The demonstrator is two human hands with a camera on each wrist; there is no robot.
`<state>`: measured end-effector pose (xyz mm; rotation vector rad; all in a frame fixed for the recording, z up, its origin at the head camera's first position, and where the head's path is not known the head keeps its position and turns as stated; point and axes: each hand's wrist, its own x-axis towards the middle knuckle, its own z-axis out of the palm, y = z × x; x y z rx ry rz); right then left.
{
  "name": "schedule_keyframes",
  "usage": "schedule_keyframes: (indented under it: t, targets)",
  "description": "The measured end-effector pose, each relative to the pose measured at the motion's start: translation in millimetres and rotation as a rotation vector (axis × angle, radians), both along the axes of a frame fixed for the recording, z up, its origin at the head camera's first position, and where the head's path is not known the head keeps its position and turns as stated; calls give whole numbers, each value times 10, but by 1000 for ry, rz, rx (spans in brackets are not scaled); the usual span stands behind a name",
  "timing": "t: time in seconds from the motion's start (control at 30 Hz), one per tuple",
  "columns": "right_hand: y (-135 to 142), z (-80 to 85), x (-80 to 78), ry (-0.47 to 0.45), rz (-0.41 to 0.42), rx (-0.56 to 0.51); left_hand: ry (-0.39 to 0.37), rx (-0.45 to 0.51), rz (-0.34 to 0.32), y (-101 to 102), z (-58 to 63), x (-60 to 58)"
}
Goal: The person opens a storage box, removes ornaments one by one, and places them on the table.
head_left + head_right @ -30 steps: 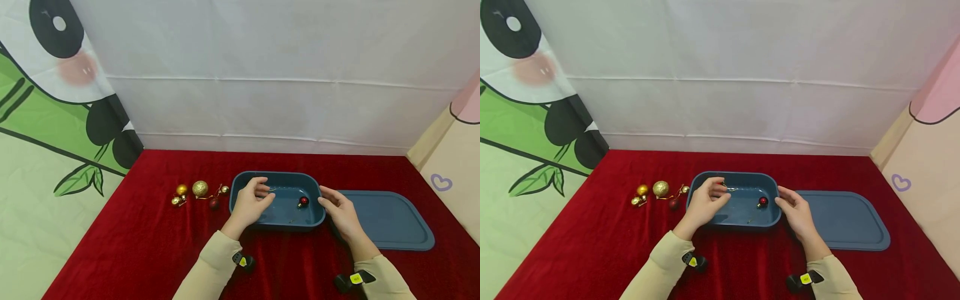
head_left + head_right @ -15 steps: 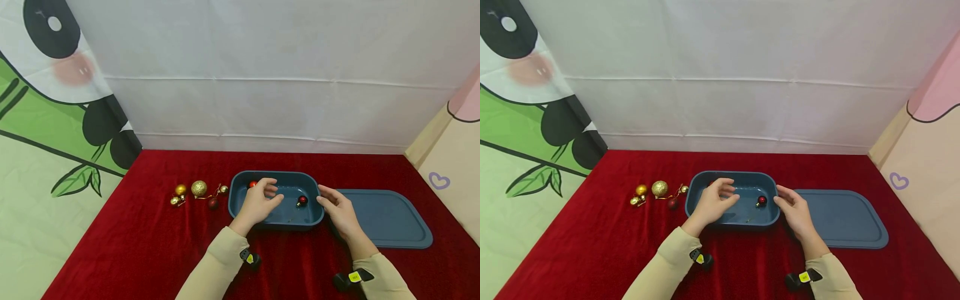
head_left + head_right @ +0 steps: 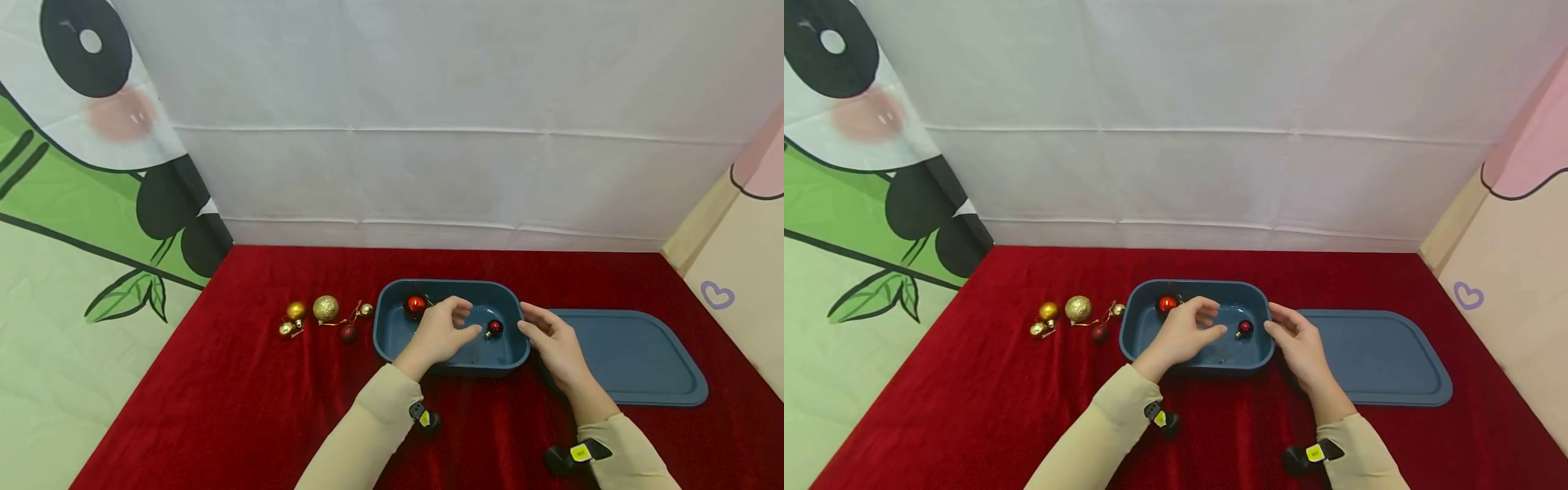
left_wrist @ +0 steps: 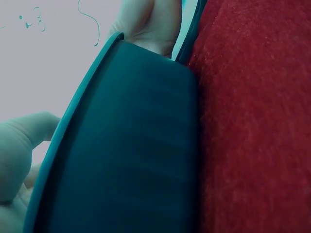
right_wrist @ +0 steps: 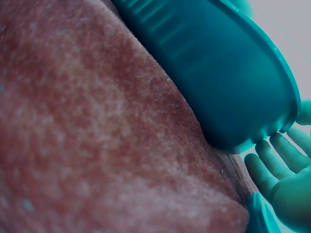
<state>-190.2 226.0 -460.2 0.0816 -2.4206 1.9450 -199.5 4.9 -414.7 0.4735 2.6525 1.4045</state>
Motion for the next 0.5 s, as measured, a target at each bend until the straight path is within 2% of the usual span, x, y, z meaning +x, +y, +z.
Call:
schedule_keyframes:
  t: [0.5]
  targets:
    - [12, 11, 6, 7, 19, -18, -74, -130, -61, 286, -23, -106]
